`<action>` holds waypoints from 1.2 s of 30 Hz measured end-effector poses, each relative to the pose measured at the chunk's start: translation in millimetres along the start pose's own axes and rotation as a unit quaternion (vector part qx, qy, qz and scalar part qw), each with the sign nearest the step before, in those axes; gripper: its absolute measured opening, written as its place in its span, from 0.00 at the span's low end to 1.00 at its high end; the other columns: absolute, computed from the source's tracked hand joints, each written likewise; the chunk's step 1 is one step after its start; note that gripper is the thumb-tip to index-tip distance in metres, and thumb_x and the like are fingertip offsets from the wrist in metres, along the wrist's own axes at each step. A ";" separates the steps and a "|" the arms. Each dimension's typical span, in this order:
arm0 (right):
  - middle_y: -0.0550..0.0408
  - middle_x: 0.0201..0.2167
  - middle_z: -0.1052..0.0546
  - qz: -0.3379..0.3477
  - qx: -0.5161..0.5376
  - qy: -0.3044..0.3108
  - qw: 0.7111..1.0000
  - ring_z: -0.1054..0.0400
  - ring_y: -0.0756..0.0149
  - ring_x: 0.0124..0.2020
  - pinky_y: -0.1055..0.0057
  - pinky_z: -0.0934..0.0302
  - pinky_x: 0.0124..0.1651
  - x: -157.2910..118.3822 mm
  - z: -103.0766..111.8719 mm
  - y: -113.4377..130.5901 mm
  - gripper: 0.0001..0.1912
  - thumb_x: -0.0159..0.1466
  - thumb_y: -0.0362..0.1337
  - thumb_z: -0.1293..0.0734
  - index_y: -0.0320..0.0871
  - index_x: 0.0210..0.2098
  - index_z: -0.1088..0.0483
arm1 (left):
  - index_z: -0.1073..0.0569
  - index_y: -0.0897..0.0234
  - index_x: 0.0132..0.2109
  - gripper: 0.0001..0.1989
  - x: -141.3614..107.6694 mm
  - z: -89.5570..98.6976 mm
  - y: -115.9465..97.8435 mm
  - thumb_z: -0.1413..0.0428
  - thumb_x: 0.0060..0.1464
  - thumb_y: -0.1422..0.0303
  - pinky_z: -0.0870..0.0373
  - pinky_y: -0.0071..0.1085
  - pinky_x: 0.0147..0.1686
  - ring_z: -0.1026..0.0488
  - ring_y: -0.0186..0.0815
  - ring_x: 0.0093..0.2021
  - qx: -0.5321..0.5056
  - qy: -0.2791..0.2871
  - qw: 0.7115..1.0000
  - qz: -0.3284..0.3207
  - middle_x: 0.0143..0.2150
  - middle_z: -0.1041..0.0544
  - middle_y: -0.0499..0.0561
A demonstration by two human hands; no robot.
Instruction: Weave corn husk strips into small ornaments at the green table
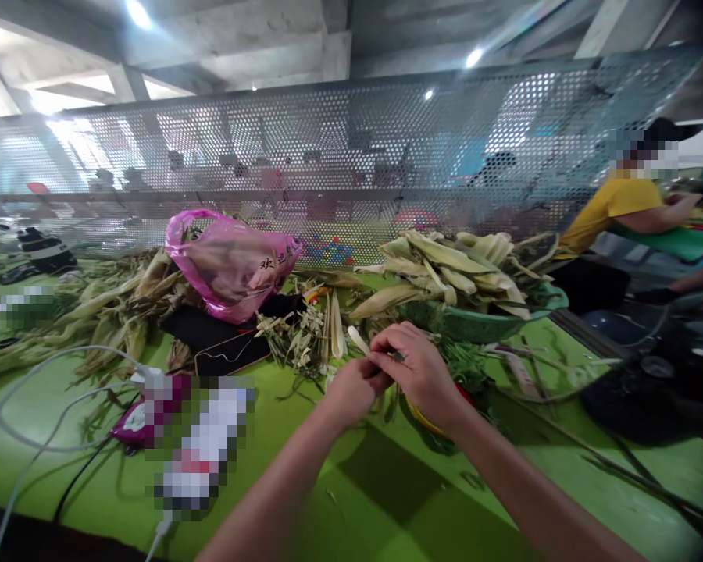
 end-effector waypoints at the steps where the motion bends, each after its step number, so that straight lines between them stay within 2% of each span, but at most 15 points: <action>1: 0.54 0.29 0.28 -0.002 0.000 -0.012 1.000 0.37 0.61 0.35 0.66 0.43 0.39 0.6 2.3 -2.0 0.04 0.60 0.34 0.35 0.44 0.28 0.32 | 0.27 0.66 0.26 0.13 0.1 -0.2 -1.8 0.39 0.43 0.59 0.46 0.27 0.28 0.41 0.30 0.26 -0.012 0.002 1.000 0.003 0.22 0.35 0.46; 3: 0.53 0.33 0.27 -0.012 0.006 -0.046 0.999 0.35 0.60 0.39 0.65 0.41 0.43 1.8 8.9 -7.0 0.03 0.61 0.37 0.35 0.45 0.34 0.30 | 0.27 0.66 0.28 0.16 0.7 2.8 -4.5 0.41 0.46 0.55 0.47 0.26 0.26 0.44 0.28 0.25 -0.039 -0.018 0.999 0.012 0.23 0.35 0.46; 5: 0.52 0.37 0.27 -0.049 0.023 -0.057 0.997 0.34 0.59 0.41 0.65 0.39 0.43 2.5 13.7 -13.8 0.08 0.61 0.41 0.35 0.45 0.39 0.31 | 0.28 0.66 0.29 0.19 1.4 9.0 -5.3 0.43 0.48 0.52 0.48 0.26 0.25 0.46 0.28 0.24 -0.090 -0.059 0.994 0.017 0.22 0.37 0.45; 8: 0.52 0.36 0.26 -0.115 0.063 -0.006 0.991 0.31 0.60 0.39 0.68 0.37 0.37 1.6 11.6 -23.4 0.10 0.61 0.45 0.35 0.46 0.37 0.30 | 0.28 0.66 0.30 0.19 2.9 15.7 -4.3 0.44 0.48 0.52 0.45 0.25 0.26 0.44 0.28 0.24 -0.176 -0.084 0.981 0.015 0.23 0.37 0.45; 10: 0.53 0.34 0.25 -0.132 0.078 0.018 0.988 0.30 0.61 0.37 0.69 0.37 0.36 0.4 8.6 -26.9 0.09 0.60 0.44 0.35 0.45 0.34 0.30 | 0.27 0.67 0.31 0.18 3.8 17.6 -3.2 0.43 0.47 0.54 0.44 0.25 0.26 0.41 0.28 0.25 -0.204 -0.085 0.975 0.024 0.24 0.35 0.46; 16: 0.56 0.24 0.27 -0.220 0.164 0.002 0.962 0.33 0.65 0.27 0.70 0.38 0.29 -2.5 5.9 -37.9 0.11 0.55 0.45 0.31 0.44 0.31 0.31 | 0.29 0.66 0.33 0.14 2.5 20.6 -10.5 0.39 0.45 0.59 0.44 0.24 0.26 0.39 0.27 0.25 -0.195 -0.092 0.976 -0.004 0.25 0.34 0.46; 19: 0.58 0.23 0.29 -0.239 0.205 -0.003 0.949 0.35 0.67 0.26 0.72 0.40 0.28 -2.7 4.5 -40.6 0.12 0.53 0.45 0.30 0.43 0.29 0.31 | 0.30 0.66 0.32 0.14 1.2 19.9 -13.0 0.40 0.45 0.59 0.45 0.24 0.25 0.41 0.26 0.24 -0.183 -0.086 0.979 -0.003 0.24 0.36 0.45; 23: 0.59 0.22 0.30 -0.258 0.210 -0.013 0.943 0.38 0.70 0.23 0.72 0.42 0.26 -2.6 1.9 -45.2 0.12 0.52 0.45 0.29 0.42 0.29 0.31 | 0.31 0.65 0.31 0.12 0.1 18.3 -15.3 0.40 0.45 0.62 0.46 0.23 0.24 0.43 0.25 0.23 -0.174 -0.077 0.982 0.001 0.23 0.37 0.43; 29: 0.56 0.24 0.28 -0.233 0.180 -0.012 0.956 0.36 0.66 0.26 0.69 0.41 0.30 -1.0 1.3 -50.8 0.12 0.53 0.45 0.30 0.42 0.29 0.30 | 0.31 0.66 0.32 0.13 0.9 19.8 -13.2 0.39 0.44 0.61 0.46 0.22 0.24 0.41 0.25 0.23 -0.197 -0.065 0.978 0.010 0.24 0.35 0.44; 32: 0.50 0.35 0.26 -0.142 0.063 -0.077 0.985 0.33 0.58 0.38 0.63 0.39 0.41 1.0 13.4 -42.5 0.12 0.56 0.44 0.32 0.44 0.36 0.29 | 0.29 0.66 0.34 0.15 2.7 23.2 -9.9 0.39 0.45 0.59 0.42 0.23 0.25 0.39 0.26 0.25 -0.182 -0.087 0.979 -0.002 0.26 0.33 0.46; 34: 0.48 0.42 0.28 -0.073 -0.021 -0.130 0.989 0.36 0.55 0.46 0.61 0.41 0.48 0.7 21.4 -30.2 0.13 0.57 0.42 0.32 0.45 0.40 0.29 | 0.29 0.66 0.35 0.15 4.1 25.7 -7.8 0.39 0.45 0.59 0.40 0.23 0.27 0.39 0.27 0.26 -0.181 -0.113 0.977 -0.011 0.27 0.33 0.46; 36: 0.49 0.38 0.28 -0.049 -0.047 -0.122 0.990 0.35 0.56 0.44 0.62 0.41 0.46 -0.2 20.9 -19.7 0.09 0.60 0.42 0.34 0.45 0.37 0.29 | 0.28 0.66 0.36 0.16 5.3 26.8 -6.4 0.38 0.44 0.59 0.39 0.23 0.29 0.38 0.27 0.27 -0.192 -0.133 0.972 -0.012 0.28 0.33 0.46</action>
Point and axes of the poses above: each hand's wrist, its own x-axis towards the middle knuckle, its own z-axis out of the back of the hand, y = z × x, the point moved 4 cm from there along x, towards the middle knuckle
